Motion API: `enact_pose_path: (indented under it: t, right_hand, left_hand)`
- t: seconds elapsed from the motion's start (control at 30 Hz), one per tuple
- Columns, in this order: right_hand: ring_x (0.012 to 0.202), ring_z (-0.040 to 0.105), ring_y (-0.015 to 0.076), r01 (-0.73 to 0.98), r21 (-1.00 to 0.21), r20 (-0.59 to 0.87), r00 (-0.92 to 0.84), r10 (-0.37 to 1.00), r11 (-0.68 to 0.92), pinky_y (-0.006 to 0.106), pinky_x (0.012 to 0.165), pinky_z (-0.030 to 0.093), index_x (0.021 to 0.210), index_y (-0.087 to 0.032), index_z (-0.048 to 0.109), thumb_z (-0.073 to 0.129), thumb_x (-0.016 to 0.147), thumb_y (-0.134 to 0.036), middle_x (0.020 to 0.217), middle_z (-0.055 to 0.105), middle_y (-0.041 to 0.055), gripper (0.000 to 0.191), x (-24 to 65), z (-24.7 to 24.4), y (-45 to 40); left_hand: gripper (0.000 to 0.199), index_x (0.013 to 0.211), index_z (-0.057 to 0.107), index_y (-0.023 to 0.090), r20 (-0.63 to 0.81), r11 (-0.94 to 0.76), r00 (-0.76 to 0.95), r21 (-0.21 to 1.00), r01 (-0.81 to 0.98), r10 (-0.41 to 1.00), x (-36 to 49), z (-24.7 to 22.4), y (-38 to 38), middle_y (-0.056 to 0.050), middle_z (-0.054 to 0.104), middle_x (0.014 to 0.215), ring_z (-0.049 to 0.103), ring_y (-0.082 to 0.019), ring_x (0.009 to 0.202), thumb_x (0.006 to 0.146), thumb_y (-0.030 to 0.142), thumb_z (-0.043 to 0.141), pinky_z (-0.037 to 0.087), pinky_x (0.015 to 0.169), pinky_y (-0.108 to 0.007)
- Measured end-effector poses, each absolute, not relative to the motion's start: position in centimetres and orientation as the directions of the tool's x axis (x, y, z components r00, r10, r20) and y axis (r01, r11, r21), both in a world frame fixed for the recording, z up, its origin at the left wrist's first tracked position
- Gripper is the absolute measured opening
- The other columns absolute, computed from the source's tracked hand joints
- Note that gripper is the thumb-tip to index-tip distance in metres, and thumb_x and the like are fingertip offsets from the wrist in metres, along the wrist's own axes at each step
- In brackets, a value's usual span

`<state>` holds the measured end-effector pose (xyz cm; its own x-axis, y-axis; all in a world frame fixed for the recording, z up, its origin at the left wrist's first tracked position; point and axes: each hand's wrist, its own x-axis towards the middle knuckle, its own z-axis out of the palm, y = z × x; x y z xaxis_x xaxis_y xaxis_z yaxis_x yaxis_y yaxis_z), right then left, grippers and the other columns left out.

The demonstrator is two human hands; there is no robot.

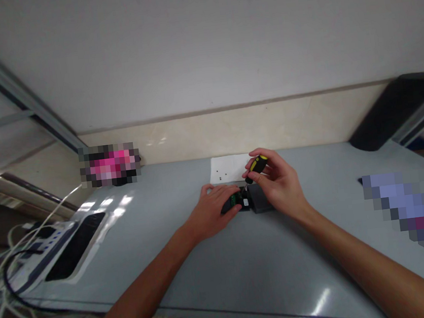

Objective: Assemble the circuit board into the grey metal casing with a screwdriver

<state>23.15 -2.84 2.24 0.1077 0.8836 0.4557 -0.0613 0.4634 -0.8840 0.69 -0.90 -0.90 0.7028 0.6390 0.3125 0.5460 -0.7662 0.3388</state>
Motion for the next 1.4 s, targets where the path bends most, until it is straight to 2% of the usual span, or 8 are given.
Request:
enact_pose_path:
  t: [0.23,0.7,0.87,1.4]
  right_hand:
    - [0.095,0.073,0.0181,-0.009,-0.862,0.501,0.131,0.856,0.506,0.034,0.082,0.064,0.123,-0.03,0.069,0.08,0.087,-0.023,0.105,0.071,0.0016,0.038,23.19,2.35,-2.82]
    - [0.092,0.072,0.0167,-0.033,-0.871,0.484,0.118,0.867,0.491,0.033,0.083,0.063,0.122,-0.03,0.069,0.081,0.085,-0.023,0.103,0.072,0.0006,0.04,23.2,2.51,-2.65]
    - [0.09,0.074,0.0177,-0.038,-0.887,0.454,0.115,0.884,0.461,0.033,0.079,0.062,0.122,-0.029,0.069,0.082,0.084,-0.024,0.102,0.073,0.001,0.041,23.24,2.74,-2.78]
    - [0.094,0.074,0.0184,-0.007,-0.871,0.485,0.153,0.861,0.492,0.036,0.086,0.065,0.125,-0.031,0.069,0.082,0.088,-0.026,0.106,0.072,0.0018,0.04,23.18,2.24,-2.71]
  left_hand:
    - [0.036,0.145,0.054,0.029,0.317,-0.768,0.703,0.347,0.539,0.636,0.65,-0.87,-0.88,-0.008,0.07,0.149,0.064,-0.027,0.137,0.111,0.04,0.055,0.032,0.118,-0.051]
    - [0.028,0.135,0.057,0.028,0.322,-0.766,0.699,0.356,0.535,0.639,0.76,-0.78,-1.04,-0.007,0.069,0.151,0.064,-0.027,0.139,0.109,0.039,0.057,0.031,0.118,-0.052]
    - [0.025,0.132,0.058,0.027,0.321,-0.768,0.702,0.351,0.535,0.636,0.7,-0.9,-1.02,-0.007,0.067,0.153,0.063,-0.027,0.14,0.11,0.039,0.057,0.031,0.118,-0.052]
    - [0.019,0.125,0.06,0.027,0.323,-0.768,0.7,0.348,0.537,0.637,0.69,-0.74,-1.18,-0.008,0.067,0.153,0.064,-0.026,0.139,0.109,0.037,0.058,0.032,0.119,-0.053]
